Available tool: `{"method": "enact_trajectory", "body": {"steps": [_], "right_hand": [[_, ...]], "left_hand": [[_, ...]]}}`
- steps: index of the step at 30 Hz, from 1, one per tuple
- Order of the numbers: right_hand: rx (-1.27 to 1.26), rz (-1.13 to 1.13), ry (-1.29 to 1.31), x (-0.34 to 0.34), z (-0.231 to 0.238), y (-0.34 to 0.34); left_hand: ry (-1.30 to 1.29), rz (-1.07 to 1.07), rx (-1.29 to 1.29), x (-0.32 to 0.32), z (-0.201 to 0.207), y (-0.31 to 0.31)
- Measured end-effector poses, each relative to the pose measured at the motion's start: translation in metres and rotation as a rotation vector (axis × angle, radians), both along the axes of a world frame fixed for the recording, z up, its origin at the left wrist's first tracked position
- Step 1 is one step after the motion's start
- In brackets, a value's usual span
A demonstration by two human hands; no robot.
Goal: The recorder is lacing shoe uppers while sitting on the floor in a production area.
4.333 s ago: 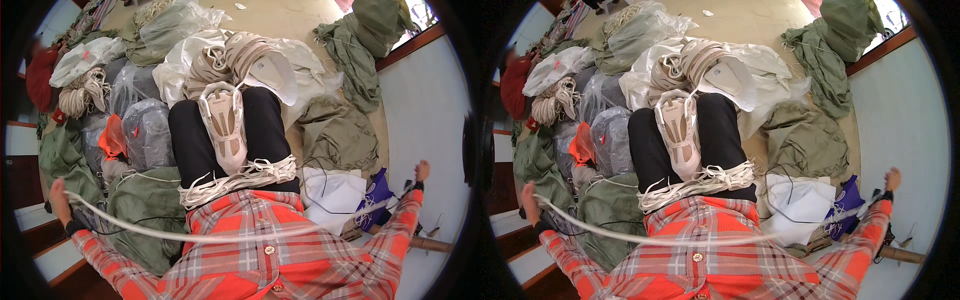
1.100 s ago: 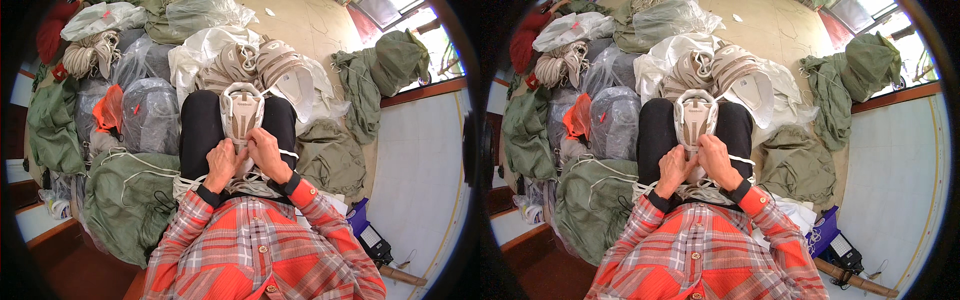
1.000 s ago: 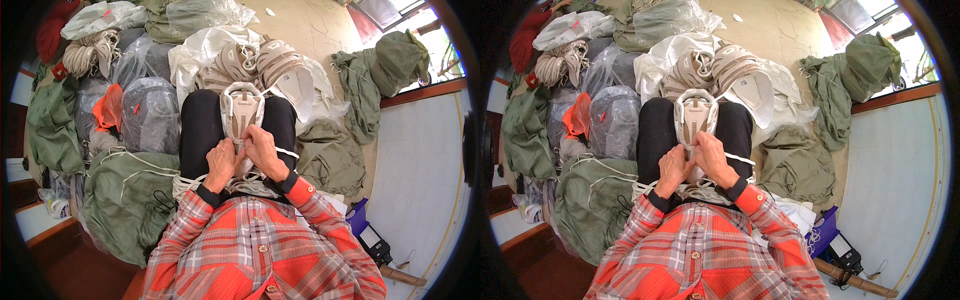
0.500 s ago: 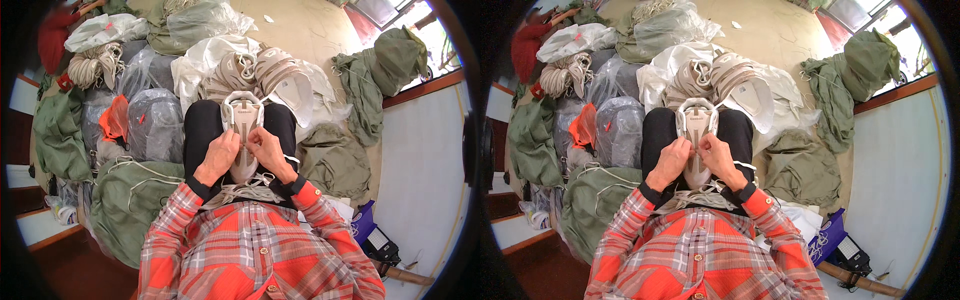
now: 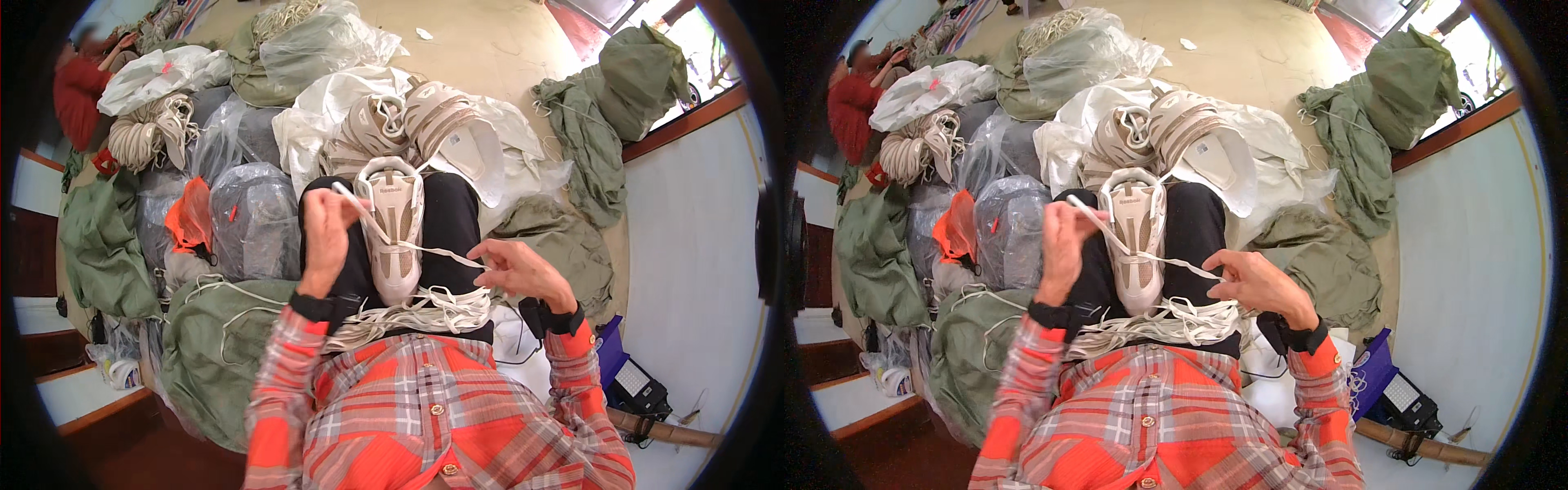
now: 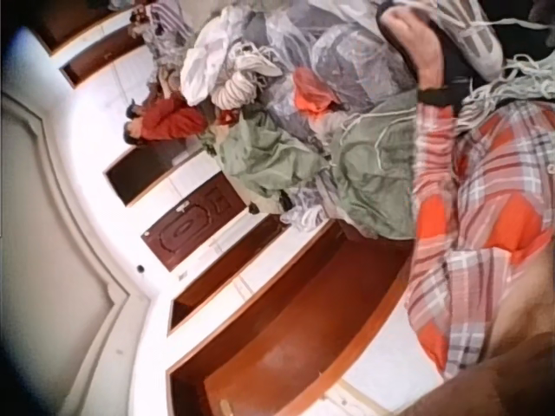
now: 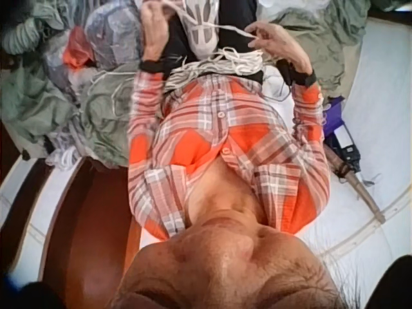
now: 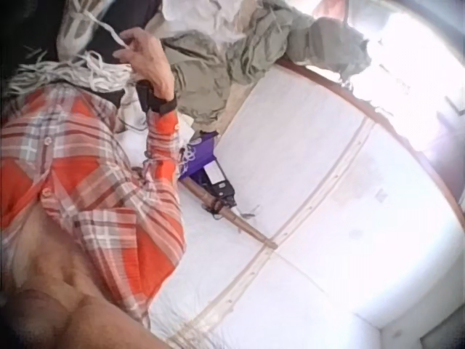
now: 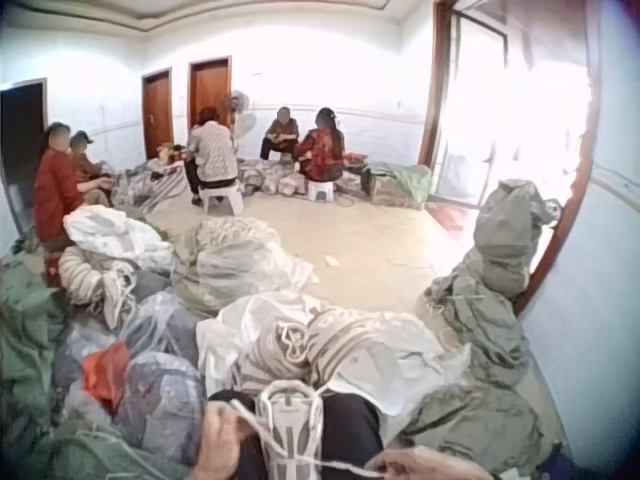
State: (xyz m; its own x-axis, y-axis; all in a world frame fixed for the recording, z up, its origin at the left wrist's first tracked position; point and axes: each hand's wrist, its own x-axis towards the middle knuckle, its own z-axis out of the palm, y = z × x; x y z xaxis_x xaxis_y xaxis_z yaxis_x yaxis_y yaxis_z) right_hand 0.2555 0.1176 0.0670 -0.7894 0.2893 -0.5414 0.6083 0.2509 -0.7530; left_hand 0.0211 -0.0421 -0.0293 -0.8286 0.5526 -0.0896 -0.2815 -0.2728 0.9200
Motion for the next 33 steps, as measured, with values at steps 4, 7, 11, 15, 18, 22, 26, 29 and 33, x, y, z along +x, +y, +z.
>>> {"method": "enact_trajectory", "body": {"steps": [4,7,11,15,18,22,26,29,33], "right_hand": [[0.166,0.058,-0.053,0.038,0.031,0.031],[0.267,-0.061,-0.220,0.067,0.066,0.060],[0.405,-0.240,-0.026,0.134,0.050,0.131],[0.600,-0.501,-0.267,0.255,0.091,0.179],[0.597,-0.710,-0.520,0.276,0.084,0.169],[0.111,-0.488,0.085,0.196,0.010,0.155],[-0.143,-0.237,0.006,0.114,-0.055,0.098],[0.287,0.082,-0.095,0.050,-0.047,0.049],[0.694,0.103,0.590,-0.030,-0.077,-0.005]], "left_hand": [[-0.042,0.044,-0.021,-0.040,-0.005,-0.013],[0.900,0.350,-0.730,-0.229,-0.056,-0.183],[1.470,1.144,-1.271,-0.347,0.072,-0.530],[1.200,0.810,-1.224,-0.341,0.100,-0.581],[1.007,0.563,-1.206,-0.305,0.063,-0.589],[0.754,0.248,-1.066,-0.261,-0.052,-0.566],[0.257,0.210,-1.125,-0.287,-0.012,-0.559],[0.630,0.052,-0.958,-0.257,-0.064,-0.449],[0.144,-0.011,-0.379,-0.194,-0.013,-0.282]]}}
